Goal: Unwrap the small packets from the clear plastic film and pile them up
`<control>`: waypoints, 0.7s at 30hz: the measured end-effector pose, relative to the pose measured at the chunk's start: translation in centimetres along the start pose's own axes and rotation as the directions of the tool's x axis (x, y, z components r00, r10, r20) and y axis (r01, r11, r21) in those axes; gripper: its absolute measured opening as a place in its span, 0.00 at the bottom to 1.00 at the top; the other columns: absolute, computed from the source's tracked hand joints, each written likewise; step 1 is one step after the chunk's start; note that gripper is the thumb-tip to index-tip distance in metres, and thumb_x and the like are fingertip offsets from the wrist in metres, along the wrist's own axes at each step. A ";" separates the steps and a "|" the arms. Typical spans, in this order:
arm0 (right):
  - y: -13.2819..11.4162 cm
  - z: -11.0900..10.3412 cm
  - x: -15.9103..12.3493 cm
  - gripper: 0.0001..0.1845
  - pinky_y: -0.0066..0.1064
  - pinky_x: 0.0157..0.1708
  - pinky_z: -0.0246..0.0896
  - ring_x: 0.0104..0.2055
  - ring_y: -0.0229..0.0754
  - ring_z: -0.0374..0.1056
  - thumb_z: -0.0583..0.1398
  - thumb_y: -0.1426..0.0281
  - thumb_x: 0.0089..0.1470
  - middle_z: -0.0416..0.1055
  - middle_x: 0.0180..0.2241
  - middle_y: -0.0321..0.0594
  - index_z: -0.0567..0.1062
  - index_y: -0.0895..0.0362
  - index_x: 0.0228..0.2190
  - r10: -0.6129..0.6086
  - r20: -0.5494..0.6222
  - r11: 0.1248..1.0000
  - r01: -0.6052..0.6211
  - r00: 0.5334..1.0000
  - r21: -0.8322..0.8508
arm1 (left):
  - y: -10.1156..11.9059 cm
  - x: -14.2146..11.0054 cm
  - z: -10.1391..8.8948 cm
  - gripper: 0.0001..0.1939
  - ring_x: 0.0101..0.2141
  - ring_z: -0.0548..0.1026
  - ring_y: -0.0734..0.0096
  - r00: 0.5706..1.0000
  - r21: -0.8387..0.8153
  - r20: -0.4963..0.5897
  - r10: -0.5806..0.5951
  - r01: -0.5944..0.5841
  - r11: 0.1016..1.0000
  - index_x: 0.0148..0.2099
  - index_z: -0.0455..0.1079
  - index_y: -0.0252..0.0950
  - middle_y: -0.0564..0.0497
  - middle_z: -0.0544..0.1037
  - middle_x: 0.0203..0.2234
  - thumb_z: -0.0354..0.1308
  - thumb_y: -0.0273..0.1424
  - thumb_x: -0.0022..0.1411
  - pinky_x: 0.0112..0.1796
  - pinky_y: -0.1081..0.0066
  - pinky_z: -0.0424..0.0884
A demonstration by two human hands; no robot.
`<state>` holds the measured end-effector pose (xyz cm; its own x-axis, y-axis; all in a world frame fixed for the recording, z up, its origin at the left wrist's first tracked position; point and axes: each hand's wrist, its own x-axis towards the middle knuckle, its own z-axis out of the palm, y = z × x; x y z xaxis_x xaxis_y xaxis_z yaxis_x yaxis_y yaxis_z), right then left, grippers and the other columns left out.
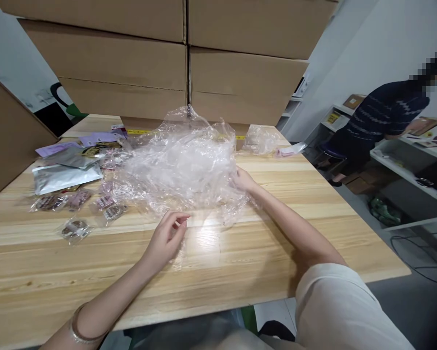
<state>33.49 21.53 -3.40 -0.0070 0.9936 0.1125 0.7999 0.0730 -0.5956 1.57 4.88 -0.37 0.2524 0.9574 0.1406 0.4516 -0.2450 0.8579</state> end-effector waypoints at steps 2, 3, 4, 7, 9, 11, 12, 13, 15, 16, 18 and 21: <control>-1.5 0.1 -1.9 0.19 0.33 0.51 0.62 0.49 0.44 0.70 0.53 0.65 0.60 0.76 0.49 0.40 0.75 0.55 0.49 -0.069 0.013 0.998 0.069 0.998 -0.001 | 0.0 -0.1 0.1 0.13 0.39 0.72 0.67 1.000 0.014 0.020 0.017 -0.017 1.000 0.48 0.71 0.39 0.47 0.72 0.42 0.51 0.37 0.67 0.33 0.72 0.69; -2.2 0.1 -2.7 0.20 0.34 0.52 0.61 0.50 0.45 0.69 0.51 0.64 0.61 0.75 0.49 0.40 0.76 0.55 0.48 -0.086 -0.001 0.996 0.086 0.996 -0.012 | 0.0 -0.1 0.1 0.12 0.40 0.72 0.67 0.999 0.019 0.023 0.029 -0.030 0.999 0.48 0.71 0.39 0.47 0.71 0.42 0.52 0.37 0.67 0.34 0.72 0.69; -2.9 -0.1 -3.4 0.20 0.37 0.54 0.59 0.52 0.46 0.68 0.50 0.63 0.62 0.74 0.50 0.43 0.76 0.55 0.47 -0.094 -0.029 0.995 0.093 0.995 -0.031 | -0.1 -0.1 0.1 0.12 0.40 0.72 0.67 0.999 0.025 0.021 0.042 -0.042 0.999 0.48 0.71 0.39 0.48 0.71 0.42 0.52 0.36 0.67 0.35 0.72 0.70; -4.4 -1.4 -4.6 0.20 0.46 0.58 0.52 0.57 0.55 0.61 0.51 0.61 0.63 0.68 0.55 0.54 0.77 0.59 0.43 -0.071 -0.175 0.993 0.053 0.982 -0.105 | -0.3 -0.1 0.0 0.12 0.39 0.72 0.68 0.997 0.044 -0.007 0.072 -0.072 0.996 0.49 0.70 0.39 0.48 0.71 0.42 0.53 0.36 0.67 0.37 0.70 0.70; -4.7 -3.2 -4.4 0.18 0.48 0.55 0.53 0.56 0.58 0.63 0.52 0.63 0.62 0.69 0.52 0.57 0.78 0.60 0.39 -0.029 -0.270 0.990 -0.009 0.962 -0.139 | -0.3 -0.1 -0.1 0.12 0.40 0.72 0.67 0.992 0.077 -0.070 0.106 -0.100 0.992 0.50 0.70 0.39 0.48 0.70 0.42 0.54 0.35 0.66 0.36 0.70 0.71; -4.5 -5.8 -3.5 0.17 0.46 0.49 0.59 0.48 0.56 0.68 0.52 0.64 0.62 0.73 0.42 0.55 0.77 0.61 0.35 0.025 -0.350 0.989 -0.073 0.936 -0.127 | -0.2 -0.1 -0.3 0.12 0.40 0.71 0.67 0.975 0.116 -0.158 0.158 -0.140 0.983 0.50 0.70 0.39 0.48 0.69 0.41 0.55 0.34 0.65 0.35 0.71 0.71; -4.4 -7.3 -2.9 0.18 0.45 0.46 0.61 0.44 0.54 0.70 0.52 0.64 0.62 0.74 0.37 0.53 0.77 0.61 0.34 0.050 -0.400 0.991 -0.096 0.915 -0.095 | -0.2 -0.1 -0.4 0.12 0.40 0.71 0.67 0.962 0.130 -0.198 0.189 -0.165 0.978 0.50 0.69 0.39 0.48 0.69 0.41 0.56 0.33 0.65 0.35 0.71 0.71; -4.3 -8.9 -2.4 0.18 0.44 0.43 0.63 0.40 0.52 0.71 0.52 0.63 0.62 0.74 0.33 0.50 0.77 0.62 0.33 0.078 -0.483 0.994 -0.105 0.872 -0.029 | -0.2 -0.1 -0.5 0.11 0.39 0.71 0.68 0.949 0.137 -0.227 0.219 -0.192 0.972 0.50 0.69 0.39 0.48 0.69 0.41 0.56 0.32 0.64 0.35 0.71 0.70; -4.9 -11.8 -1.6 0.22 0.42 0.39 0.66 0.37 0.48 0.71 0.48 0.60 0.65 0.73 0.35 0.49 0.76 0.62 0.39 0.125 -0.677 0.991 -0.062 0.725 0.116 | -0.1 -0.1 -0.5 0.11 0.38 0.71 0.69 0.932 0.136 -0.247 0.265 -0.237 0.962 0.49 0.69 0.39 0.48 0.69 0.40 0.55 0.30 0.64 0.37 0.70 0.70; -5.6 -12.9 -1.6 0.25 0.41 0.39 0.68 0.40 0.46 0.71 0.44 0.59 0.67 0.71 0.41 0.51 0.73 0.62 0.46 0.122 -0.750 0.989 -0.018 0.650 0.146 | -0.1 -0.2 -0.5 0.11 0.38 0.71 0.69 0.929 0.127 -0.246 0.278 -0.254 0.959 0.49 0.69 0.39 0.48 0.69 0.40 0.55 0.30 0.64 0.38 0.70 0.70; -7.8 -13.8 -2.6 0.28 0.40 0.43 0.70 0.49 0.45 0.68 0.38 0.57 0.68 0.64 0.54 0.53 0.67 0.56 0.55 0.050 -0.863 0.982 0.134 0.502 0.135 | 0.0 -0.2 -0.3 0.10 0.38 0.71 0.69 0.931 0.074 -0.240 0.276 -0.266 0.961 0.48 0.70 0.38 0.48 0.70 0.40 0.56 0.31 0.64 0.39 0.68 0.70; -11.7 -11.4 -6.6 0.28 0.46 0.50 0.69 0.64 0.52 0.57 0.42 0.52 0.66 0.58 0.61 0.46 0.70 0.51 0.54 -0.126 -0.746 0.940 0.320 0.654 0.122 | 0.5 -0.3 -0.4 0.13 0.38 0.73 0.66 0.971 -0.242 -0.172 0.168 -0.207 0.948 0.47 0.71 0.38 0.46 0.73 0.40 0.56 0.39 0.64 0.41 0.66 0.70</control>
<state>31.08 13.15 11.90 0.3422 0.5770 0.7416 0.6761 0.3969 -0.6208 1.36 4.57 0.21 0.1731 0.9146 0.3655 0.1690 -0.3932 0.9038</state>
